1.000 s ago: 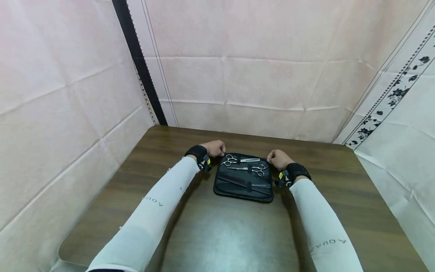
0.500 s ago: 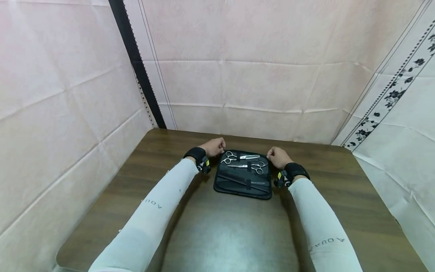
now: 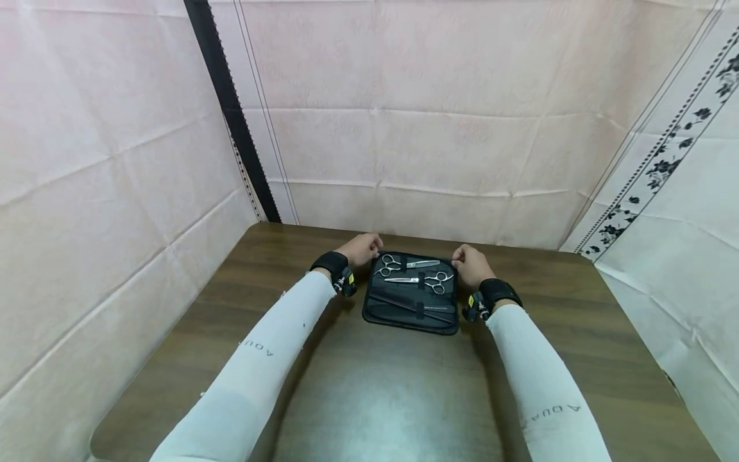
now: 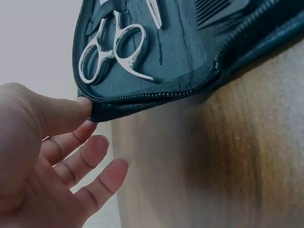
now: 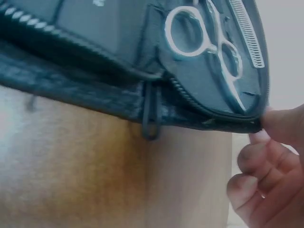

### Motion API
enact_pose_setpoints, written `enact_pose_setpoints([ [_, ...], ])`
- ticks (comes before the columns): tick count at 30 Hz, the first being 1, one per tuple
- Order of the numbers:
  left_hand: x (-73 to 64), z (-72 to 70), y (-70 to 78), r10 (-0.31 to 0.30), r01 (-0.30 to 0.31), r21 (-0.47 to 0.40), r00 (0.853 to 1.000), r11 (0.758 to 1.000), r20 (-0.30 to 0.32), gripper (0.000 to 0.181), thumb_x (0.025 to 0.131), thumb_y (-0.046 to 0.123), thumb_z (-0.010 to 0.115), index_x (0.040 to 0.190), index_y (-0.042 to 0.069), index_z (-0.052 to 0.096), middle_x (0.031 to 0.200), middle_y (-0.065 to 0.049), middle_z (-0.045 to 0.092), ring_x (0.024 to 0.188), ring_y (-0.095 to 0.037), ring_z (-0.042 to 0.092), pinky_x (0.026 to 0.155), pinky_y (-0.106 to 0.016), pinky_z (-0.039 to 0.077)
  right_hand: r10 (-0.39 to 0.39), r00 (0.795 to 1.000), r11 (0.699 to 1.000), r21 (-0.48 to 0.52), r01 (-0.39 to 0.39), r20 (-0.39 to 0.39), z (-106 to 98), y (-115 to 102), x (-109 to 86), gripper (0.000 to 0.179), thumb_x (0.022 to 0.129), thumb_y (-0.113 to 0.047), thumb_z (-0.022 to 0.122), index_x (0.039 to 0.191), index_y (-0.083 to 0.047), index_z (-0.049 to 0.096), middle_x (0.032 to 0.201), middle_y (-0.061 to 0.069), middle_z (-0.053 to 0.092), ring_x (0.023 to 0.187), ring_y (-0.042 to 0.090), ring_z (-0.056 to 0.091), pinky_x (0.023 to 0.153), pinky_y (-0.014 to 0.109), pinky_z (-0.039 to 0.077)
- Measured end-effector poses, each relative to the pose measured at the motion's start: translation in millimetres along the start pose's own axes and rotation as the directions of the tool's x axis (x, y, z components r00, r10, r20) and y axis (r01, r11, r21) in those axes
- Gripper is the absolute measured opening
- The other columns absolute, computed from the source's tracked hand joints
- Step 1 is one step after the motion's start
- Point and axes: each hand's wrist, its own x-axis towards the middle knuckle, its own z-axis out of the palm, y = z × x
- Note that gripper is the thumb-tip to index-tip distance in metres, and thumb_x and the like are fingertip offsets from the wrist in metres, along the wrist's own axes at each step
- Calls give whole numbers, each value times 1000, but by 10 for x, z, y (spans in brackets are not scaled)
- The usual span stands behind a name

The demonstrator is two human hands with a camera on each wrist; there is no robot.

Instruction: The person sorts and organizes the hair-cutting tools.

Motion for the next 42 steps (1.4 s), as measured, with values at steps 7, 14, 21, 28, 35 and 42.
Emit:
enact_pose_setpoints([
  [7,-75,14,6,84,-81,74,996,994,-38,25,106,7,56,129,6,66,117,-8,67,103,-19,60,93,-33,52,-76,995,997,-11,75,-59,28,13,-104,27,107,-7,52,131,4,59,114,22,64,99,32,59,80,37,50],
  [14,-288,-32,54,174,-165,113,981,980,-79,22,106,8,57,126,8,66,114,-5,64,102,-18,59,93,-33,52,-148,986,988,-45,145,-73,-84,-101,-293,18,106,-6,56,119,1,65,104,17,64,89,28,58,71,31,47],
  [21,-593,-45,93,258,-239,176,961,955,-96,19,105,12,60,123,10,66,115,-4,65,103,-16,60,94,-32,53,-235,969,969,-95,228,-77,-137,-176,-540,14,104,-5,60,116,-1,66,103,13,63,86,24,58,72,31,50],
  [28,-801,-8,102,327,-299,210,939,931,-110,14,104,12,62,117,12,67,111,-1,64,99,-13,60,89,-30,54,-349,929,932,-150,331,-121,-101,-183,-781,10,102,-4,63,111,-4,68,103,10,63,83,18,56,69,27,49],
  [35,-964,46,64,368,-337,211,921,917,-126,10,103,11,64,112,12,68,107,2,64,95,-11,60,86,-27,54,-436,892,894,-171,413,-124,-38,-183,-943,8,102,-4,64,107,-9,67,101,4,62,80,12,53,69,25,48],
  [42,-1112,133,40,450,-397,334,888,855,-94,10,101,14,67,111,17,68,109,3,66,96,-11,62,96,-36,51,-456,887,882,-166,440,-75,3,-188,-1139,12,101,-2,64,108,-12,66,98,0,57,81,10,49,69,24,46],
])
